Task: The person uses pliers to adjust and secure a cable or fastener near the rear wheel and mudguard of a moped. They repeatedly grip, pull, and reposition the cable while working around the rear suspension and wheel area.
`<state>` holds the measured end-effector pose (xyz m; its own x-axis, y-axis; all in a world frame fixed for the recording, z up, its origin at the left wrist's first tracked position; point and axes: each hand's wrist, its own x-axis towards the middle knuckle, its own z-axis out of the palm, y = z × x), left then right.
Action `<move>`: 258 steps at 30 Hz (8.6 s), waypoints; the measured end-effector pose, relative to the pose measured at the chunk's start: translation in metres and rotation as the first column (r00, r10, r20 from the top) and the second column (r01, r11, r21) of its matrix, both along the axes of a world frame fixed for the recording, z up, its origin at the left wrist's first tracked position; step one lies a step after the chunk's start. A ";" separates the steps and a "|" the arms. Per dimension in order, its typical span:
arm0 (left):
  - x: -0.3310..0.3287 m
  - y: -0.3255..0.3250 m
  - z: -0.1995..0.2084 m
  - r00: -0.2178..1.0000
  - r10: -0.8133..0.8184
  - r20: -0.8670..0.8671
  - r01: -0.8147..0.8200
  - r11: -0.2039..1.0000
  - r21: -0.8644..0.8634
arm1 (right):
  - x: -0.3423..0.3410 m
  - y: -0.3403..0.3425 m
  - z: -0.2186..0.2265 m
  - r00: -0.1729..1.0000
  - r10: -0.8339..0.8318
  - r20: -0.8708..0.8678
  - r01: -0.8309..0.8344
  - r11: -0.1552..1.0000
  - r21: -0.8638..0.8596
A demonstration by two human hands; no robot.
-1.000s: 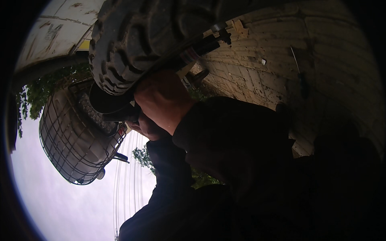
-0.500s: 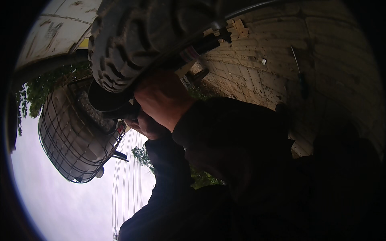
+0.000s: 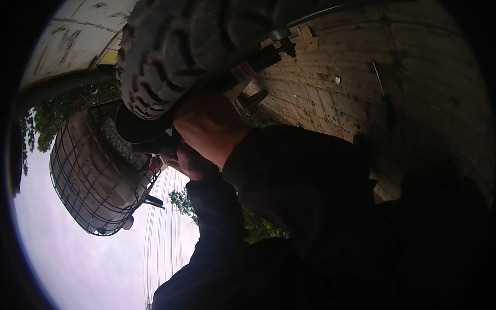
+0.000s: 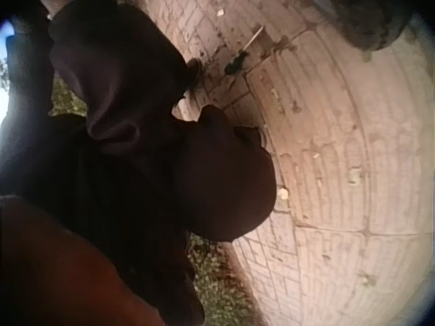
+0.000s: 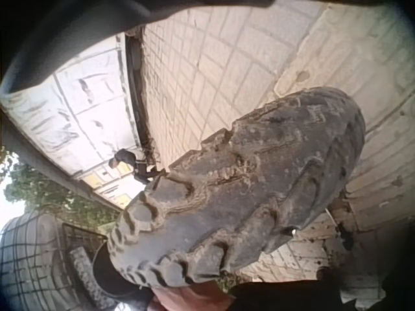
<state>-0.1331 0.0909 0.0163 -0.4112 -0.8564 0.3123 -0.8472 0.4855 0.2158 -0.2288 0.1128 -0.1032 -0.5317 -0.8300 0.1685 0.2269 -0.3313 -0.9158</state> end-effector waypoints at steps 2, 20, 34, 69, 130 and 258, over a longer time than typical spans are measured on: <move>-0.002 0.000 -0.001 1.000 -0.012 0.019 0.012 1.000 -0.018 | -0.002 0.003 -0.002 0.999 0.005 0.043 -0.004 1.000 -0.013; 0.003 -0.004 -0.004 0.997 -0.014 -0.082 0.018 0.999 0.040 | 0.012 -0.007 0.004 0.983 0.057 0.174 -0.063 0.998 0.030; -0.004 -0.007 0.000 0.991 -0.110 0.077 0.107 0.993 0.042 | 0.017 -0.019 -0.002 0.978 0.130 0.165 -0.116 0.989 -0.091; 0.086 0.046 -0.023 0.895 0.202 -0.398 0.074 0.813 0.578 | 0.008 -0.025 0.001 0.910 0.339 0.241 -0.329 0.941 -0.081; 0.032 0.002 0.008 0.969 -0.026 0.247 0.133 0.894 -0.429 | 0.003 -0.021 0.006 0.851 0.411 0.327 -0.402 0.910 -0.100; 0.045 -0.019 0.017 0.930 -0.316 0.187 0.337 0.937 -0.091 | -0.003 -0.020 0.004 0.822 0.448 0.350 -0.449 0.890 -0.085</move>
